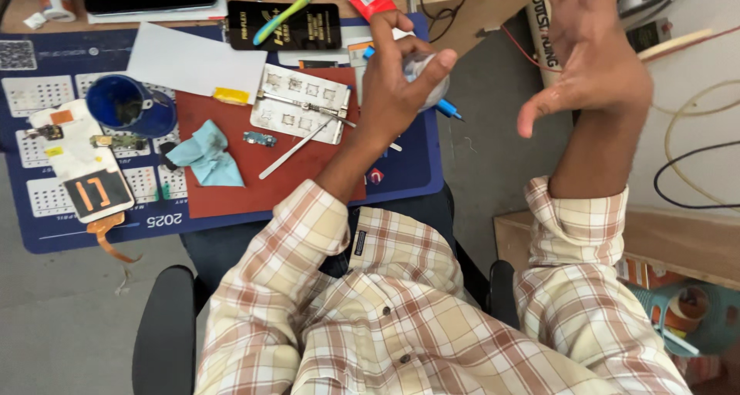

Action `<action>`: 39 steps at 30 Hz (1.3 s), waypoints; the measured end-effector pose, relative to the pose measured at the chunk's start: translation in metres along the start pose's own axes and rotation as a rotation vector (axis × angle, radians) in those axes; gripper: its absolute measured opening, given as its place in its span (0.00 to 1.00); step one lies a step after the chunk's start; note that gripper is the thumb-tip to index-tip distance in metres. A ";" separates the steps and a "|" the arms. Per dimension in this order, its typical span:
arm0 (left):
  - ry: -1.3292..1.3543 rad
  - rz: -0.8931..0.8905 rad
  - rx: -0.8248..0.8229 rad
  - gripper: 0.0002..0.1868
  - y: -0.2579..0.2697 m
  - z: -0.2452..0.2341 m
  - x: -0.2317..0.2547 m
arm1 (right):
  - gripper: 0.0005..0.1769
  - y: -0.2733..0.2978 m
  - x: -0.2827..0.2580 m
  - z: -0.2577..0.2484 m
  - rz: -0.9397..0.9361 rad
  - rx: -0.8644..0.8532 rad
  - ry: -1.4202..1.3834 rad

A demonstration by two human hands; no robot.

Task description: The person cleans a small electronic component with a cloth, then uses a hot air gun and tweezers to heat and adjust the component on a workbench. They wipe the component again and handle a small piece with tweezers.

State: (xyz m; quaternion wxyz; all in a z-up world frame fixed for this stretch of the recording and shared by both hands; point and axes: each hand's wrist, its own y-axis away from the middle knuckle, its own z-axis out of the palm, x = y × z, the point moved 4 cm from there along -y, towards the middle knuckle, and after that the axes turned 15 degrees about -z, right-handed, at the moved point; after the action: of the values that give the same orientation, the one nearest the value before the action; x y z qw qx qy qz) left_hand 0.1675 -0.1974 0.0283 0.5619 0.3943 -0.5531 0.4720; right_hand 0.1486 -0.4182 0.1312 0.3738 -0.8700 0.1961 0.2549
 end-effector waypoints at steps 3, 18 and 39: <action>-0.108 0.096 0.036 0.34 0.006 -0.007 0.012 | 0.99 0.010 -0.010 -0.010 0.003 -0.028 0.063; -0.595 -0.044 0.383 0.11 0.126 -0.187 0.068 | 0.69 0.248 0.119 0.081 0.747 0.658 -0.743; -1.199 -0.113 0.174 0.09 0.149 -0.181 -0.013 | 0.28 0.207 0.011 0.122 1.077 -0.307 0.563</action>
State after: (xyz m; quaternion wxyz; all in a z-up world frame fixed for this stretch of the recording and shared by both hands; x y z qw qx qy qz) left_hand 0.0688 0.0120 -0.0101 0.1423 0.6648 -0.7108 0.1805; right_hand 0.0108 -0.4612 -0.0611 -0.0021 -0.7266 0.6591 0.1939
